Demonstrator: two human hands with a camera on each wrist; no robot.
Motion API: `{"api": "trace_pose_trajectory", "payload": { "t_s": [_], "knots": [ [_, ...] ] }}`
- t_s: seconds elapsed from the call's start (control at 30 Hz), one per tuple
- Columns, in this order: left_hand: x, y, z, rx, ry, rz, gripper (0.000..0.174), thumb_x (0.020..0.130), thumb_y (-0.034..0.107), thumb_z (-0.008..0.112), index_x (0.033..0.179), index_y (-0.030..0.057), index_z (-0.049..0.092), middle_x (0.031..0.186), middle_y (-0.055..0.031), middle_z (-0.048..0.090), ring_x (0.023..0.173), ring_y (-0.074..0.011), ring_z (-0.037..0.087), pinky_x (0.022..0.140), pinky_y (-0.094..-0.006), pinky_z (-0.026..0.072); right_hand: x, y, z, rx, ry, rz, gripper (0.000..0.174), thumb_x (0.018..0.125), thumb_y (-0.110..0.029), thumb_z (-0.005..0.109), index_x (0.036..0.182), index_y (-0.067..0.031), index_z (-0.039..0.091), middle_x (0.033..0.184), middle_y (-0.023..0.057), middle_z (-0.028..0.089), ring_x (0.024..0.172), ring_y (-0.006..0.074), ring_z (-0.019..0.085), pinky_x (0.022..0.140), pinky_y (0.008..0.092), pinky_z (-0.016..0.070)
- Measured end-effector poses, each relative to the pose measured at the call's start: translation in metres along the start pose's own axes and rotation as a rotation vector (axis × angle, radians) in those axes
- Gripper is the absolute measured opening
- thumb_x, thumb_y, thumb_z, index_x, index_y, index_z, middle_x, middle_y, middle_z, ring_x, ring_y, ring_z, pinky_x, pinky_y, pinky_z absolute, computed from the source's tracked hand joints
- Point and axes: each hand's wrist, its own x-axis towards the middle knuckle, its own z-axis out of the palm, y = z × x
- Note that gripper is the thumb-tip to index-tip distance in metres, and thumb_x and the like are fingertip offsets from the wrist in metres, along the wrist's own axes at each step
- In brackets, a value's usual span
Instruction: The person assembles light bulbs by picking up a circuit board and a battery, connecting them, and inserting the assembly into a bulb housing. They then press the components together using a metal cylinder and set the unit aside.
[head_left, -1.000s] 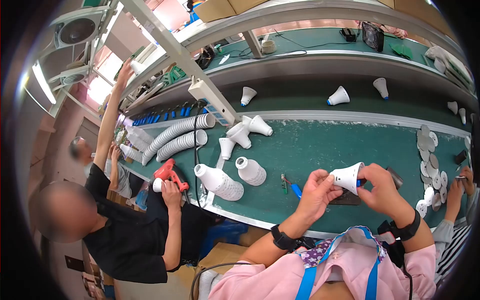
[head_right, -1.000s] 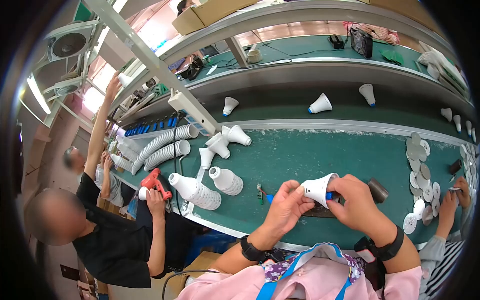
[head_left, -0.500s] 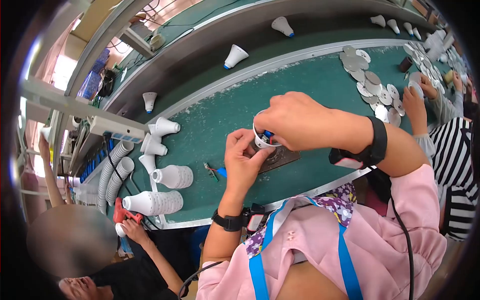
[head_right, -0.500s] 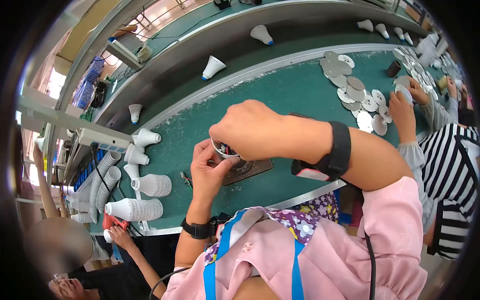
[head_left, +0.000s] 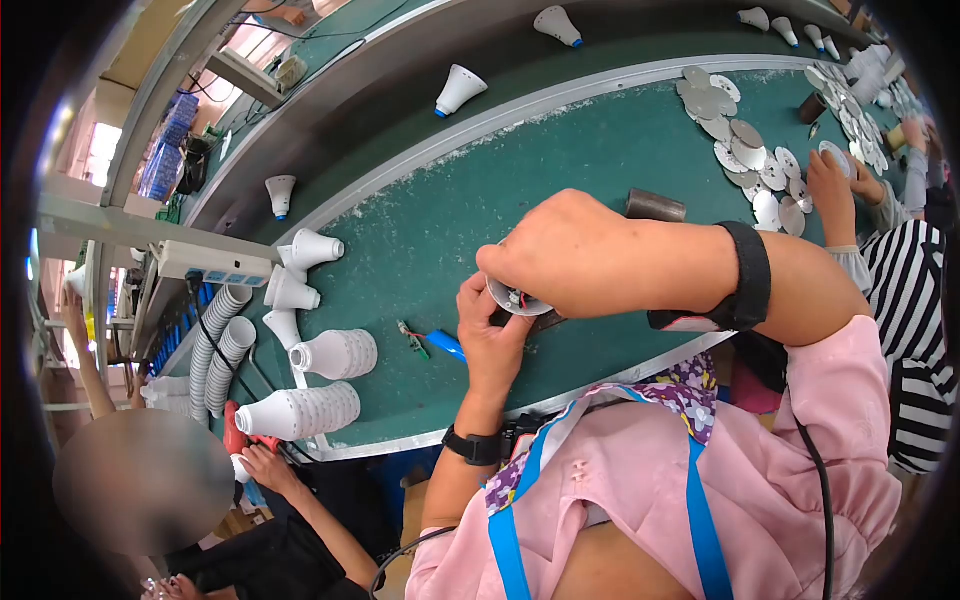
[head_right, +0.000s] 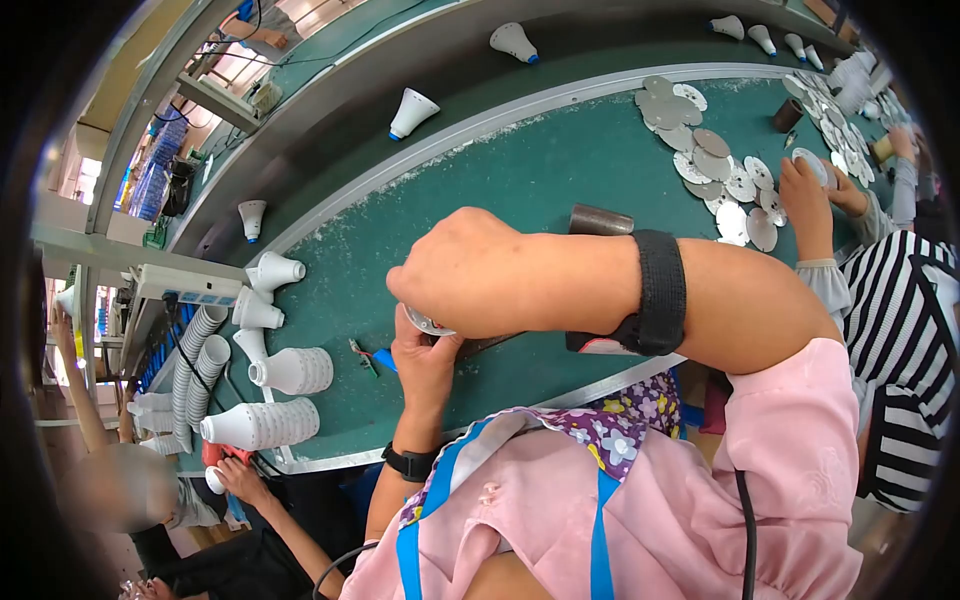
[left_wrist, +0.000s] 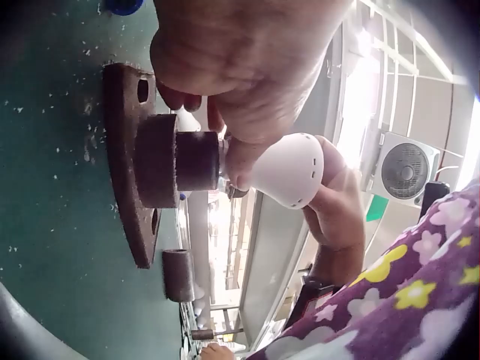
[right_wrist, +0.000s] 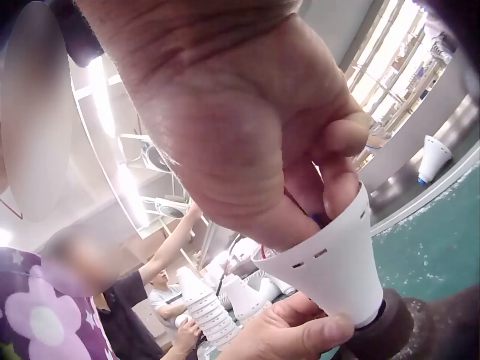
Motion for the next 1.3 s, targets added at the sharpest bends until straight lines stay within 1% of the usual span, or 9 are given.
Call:
{"api": "trace_pose_trajectory", "payload": {
  "t_s": [0.57,0.77,0.83,0.87,0.93,0.97,1.03,1.17,1.3],
  "knots": [
    [-0.004,-0.006,0.007,0.029,0.042,0.042,0.030,0.065,0.009,0.071,0.093,0.0067,0.062,0.108,-0.0069,0.053,0.101,-0.0254,0.045,0.086,-0.0347,0.0368,0.005,-0.001,-0.001,-0.026,-0.073,-0.020,0.024,0.064,-0.006,0.061,0.086,-0.0033,0.052,0.070,0.0110,0.061,0.061,0.0284,0.061,0.046,0.0370,0.0450],
    [-0.003,0.001,-0.005,0.067,-0.068,-0.042,0.050,0.064,0.008,0.071,0.110,0.0053,0.053,0.111,-0.0086,0.053,0.107,-0.0267,0.044,0.090,-0.0364,0.0352,0.006,-0.004,-0.002,0.001,-0.089,-0.001,0.026,0.064,-0.007,0.061,0.088,-0.0045,0.053,0.073,0.0104,0.062,0.060,0.0278,0.061,0.047,0.0361,0.0460],
    [-0.001,0.008,-0.013,-0.270,-0.187,-0.070,0.056,0.068,0.007,0.066,0.119,0.0026,0.045,0.113,-0.0096,0.051,0.113,-0.0252,0.040,0.094,-0.0371,0.0330,0.006,-0.003,-0.001,0.033,-0.080,0.013,0.029,0.064,-0.007,0.061,0.092,-0.0046,0.054,0.076,0.0107,0.062,0.061,0.0275,0.062,0.048,0.0359,0.0466],
    [0.002,0.013,-0.017,-0.266,-0.184,-0.066,0.056,0.068,0.007,0.066,0.119,0.0026,0.045,0.113,-0.0096,0.051,0.113,-0.0252,0.040,0.094,-0.0371,0.0330,0.007,-0.002,-0.001,0.031,-0.075,0.009,0.029,0.064,-0.007,0.061,0.092,-0.0046,0.054,0.076,0.0107,0.062,0.061,0.0275,0.062,0.048,0.0359,0.0466],
    [0.007,0.026,-0.023,-0.635,-0.300,-0.212,0.049,0.076,0.007,0.057,0.122,0.0006,0.042,0.113,-0.0087,0.050,0.112,-0.0203,0.042,0.094,-0.0338,0.0334,0.007,-0.003,-0.001,0.034,-0.105,0.020,0.032,0.064,-0.008,0.061,0.095,-0.0052,0.055,0.077,0.0107,0.063,0.063,0.0271,0.062,0.049,0.0356,0.0470],
    [0.011,0.037,-0.022,-0.632,-0.298,-0.204,0.049,0.076,0.007,0.057,0.122,0.0006,0.042,0.113,-0.0087,0.050,0.112,-0.0203,0.042,0.094,-0.0338,0.0334,0.007,-0.004,-0.001,0.028,-0.100,0.015,0.032,0.064,-0.008,0.061,0.095,-0.0052,0.055,0.077,0.0107,0.063,0.063,0.0271,0.062,0.049,0.0356,0.0470],
    [0.015,0.056,-0.016,-0.641,-0.268,-0.421,0.040,0.082,0.008,0.050,0.121,0.0006,0.043,0.110,-0.0053,0.051,0.103,-0.0152,0.047,0.091,-0.0292,0.0359,0.006,-0.005,0.000,0.023,-0.090,0.046,0.029,0.066,-0.008,0.061,0.094,-0.0062,0.055,0.078,0.0098,0.063,0.064,0.0270,0.062,0.050,0.0353,0.0473],
    [0.018,0.052,-0.011,-0.634,-0.232,-0.419,0.037,0.084,0.008,0.048,0.120,0.0015,0.043,0.107,-0.0034,0.052,0.094,-0.0112,0.050,0.086,-0.0251,0.0381,0.006,-0.004,0.002,0.037,-0.098,0.080,0.025,0.067,-0.008,0.059,0.091,-0.0071,0.056,0.078,0.0087,0.062,0.064,0.0269,0.062,0.050,0.0351,0.0473],
    [0.018,0.054,-0.013,-0.741,-0.238,-0.453,0.036,0.082,0.008,0.049,0.118,0.0026,0.044,0.104,-0.0031,0.053,0.093,-0.0106,0.049,0.082,-0.0249,0.0383,-0.001,-0.004,0.007,0.115,0.061,0.061,0.014,0.068,-0.008,0.059,0.082,-0.0073,0.056,0.076,0.0076,0.062,0.065,0.0264,0.062,0.050,0.0353,0.0472]
  ]
}}
